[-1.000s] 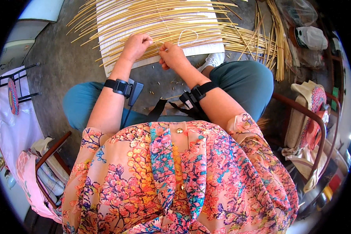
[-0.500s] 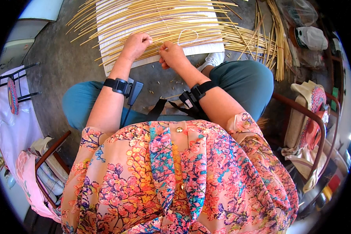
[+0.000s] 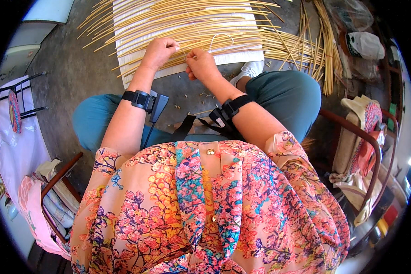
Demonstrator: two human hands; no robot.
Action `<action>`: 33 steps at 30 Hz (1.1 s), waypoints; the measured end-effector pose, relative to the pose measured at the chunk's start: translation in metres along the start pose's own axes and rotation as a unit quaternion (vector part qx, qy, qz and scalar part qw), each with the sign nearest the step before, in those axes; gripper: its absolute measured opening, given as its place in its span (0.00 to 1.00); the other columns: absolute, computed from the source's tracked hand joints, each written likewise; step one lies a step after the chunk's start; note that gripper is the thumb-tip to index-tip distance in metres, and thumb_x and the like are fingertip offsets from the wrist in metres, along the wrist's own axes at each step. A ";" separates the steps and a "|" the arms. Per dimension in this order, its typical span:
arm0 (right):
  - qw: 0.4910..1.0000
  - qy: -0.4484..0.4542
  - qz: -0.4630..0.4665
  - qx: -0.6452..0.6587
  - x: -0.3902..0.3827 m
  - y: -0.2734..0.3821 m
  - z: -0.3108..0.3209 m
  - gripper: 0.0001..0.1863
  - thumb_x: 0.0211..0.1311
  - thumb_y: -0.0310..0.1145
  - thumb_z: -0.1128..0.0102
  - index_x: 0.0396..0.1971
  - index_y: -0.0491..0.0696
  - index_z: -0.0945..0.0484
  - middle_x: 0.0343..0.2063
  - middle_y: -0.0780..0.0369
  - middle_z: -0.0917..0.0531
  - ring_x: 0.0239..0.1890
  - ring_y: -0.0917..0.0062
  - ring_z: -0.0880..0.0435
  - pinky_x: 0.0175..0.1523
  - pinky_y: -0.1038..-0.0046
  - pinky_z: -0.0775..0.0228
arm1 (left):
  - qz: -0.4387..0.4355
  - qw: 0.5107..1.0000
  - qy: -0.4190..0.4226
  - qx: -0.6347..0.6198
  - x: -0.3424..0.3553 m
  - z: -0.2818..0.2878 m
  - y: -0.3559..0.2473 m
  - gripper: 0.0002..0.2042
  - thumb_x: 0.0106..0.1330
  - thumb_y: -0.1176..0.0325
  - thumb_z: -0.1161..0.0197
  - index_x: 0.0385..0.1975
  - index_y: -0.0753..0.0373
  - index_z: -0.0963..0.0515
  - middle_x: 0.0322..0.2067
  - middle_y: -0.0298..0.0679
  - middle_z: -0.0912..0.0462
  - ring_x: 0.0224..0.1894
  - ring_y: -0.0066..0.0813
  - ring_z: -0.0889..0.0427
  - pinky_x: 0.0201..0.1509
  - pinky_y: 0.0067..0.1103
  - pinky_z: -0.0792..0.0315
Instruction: The person weaves a structure using long thin strips of wood, threading a white cord through the wood strips to bind them together while they are laid out on a table.
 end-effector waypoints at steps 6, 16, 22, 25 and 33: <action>0.999 -0.021 0.016 0.037 0.004 -0.005 -0.003 0.04 0.58 0.27 0.48 0.30 0.42 0.28 0.14 0.60 0.23 0.10 0.79 0.27 0.15 0.75 0.32 | -0.012 0.999 0.000 -0.032 0.001 -0.001 0.002 0.07 0.49 0.61 0.36 0.25 0.55 0.17 0.26 0.39 0.18 0.32 0.38 0.19 0.39 0.29 0.27; 0.996 -0.078 -0.004 0.036 0.005 0.000 -0.004 0.05 0.59 0.26 0.49 0.27 0.40 0.27 0.15 0.59 0.23 0.11 0.77 0.25 0.15 0.74 0.31 | -0.022 0.999 0.000 0.031 -0.001 -0.006 -0.002 0.07 0.49 0.65 0.35 0.26 0.59 0.17 0.26 0.40 0.17 0.29 0.34 0.19 0.36 0.23 0.26; 0.985 -0.096 -0.014 0.139 0.006 0.003 -0.008 0.06 0.59 0.26 0.48 0.27 0.38 0.27 0.16 0.59 0.22 0.13 0.76 0.23 0.19 0.73 0.26 | -0.042 0.999 -0.015 0.026 -0.002 -0.011 -0.005 0.07 0.49 0.64 0.36 0.27 0.57 0.17 0.27 0.39 0.17 0.30 0.35 0.19 0.36 0.23 0.26; 0.974 -0.080 -0.044 0.208 0.006 0.003 -0.008 0.07 0.60 0.29 0.47 0.29 0.39 0.27 0.18 0.60 0.22 0.16 0.78 0.23 0.22 0.75 0.25 | -0.033 0.998 -0.004 0.043 0.000 -0.013 -0.009 0.07 0.50 0.63 0.37 0.26 0.55 0.17 0.26 0.39 0.17 0.30 0.35 0.19 0.37 0.25 0.26; 0.878 -0.192 0.267 -0.349 0.014 0.079 0.044 0.09 0.51 0.36 0.43 0.26 0.45 0.21 0.25 0.53 0.19 0.32 0.57 0.21 0.38 0.63 0.29 | -0.053 0.996 -0.027 0.062 0.003 -0.013 -0.011 0.08 0.49 0.60 0.34 0.26 0.54 0.17 0.24 0.38 0.18 0.30 0.36 0.20 0.37 0.29 0.28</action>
Point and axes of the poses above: each hand's wrist, its own x-axis towards the middle knuckle, its own z-axis out of the back of the hand, y = z × x, the point moved 4 cm from there along x, towards the middle knuckle
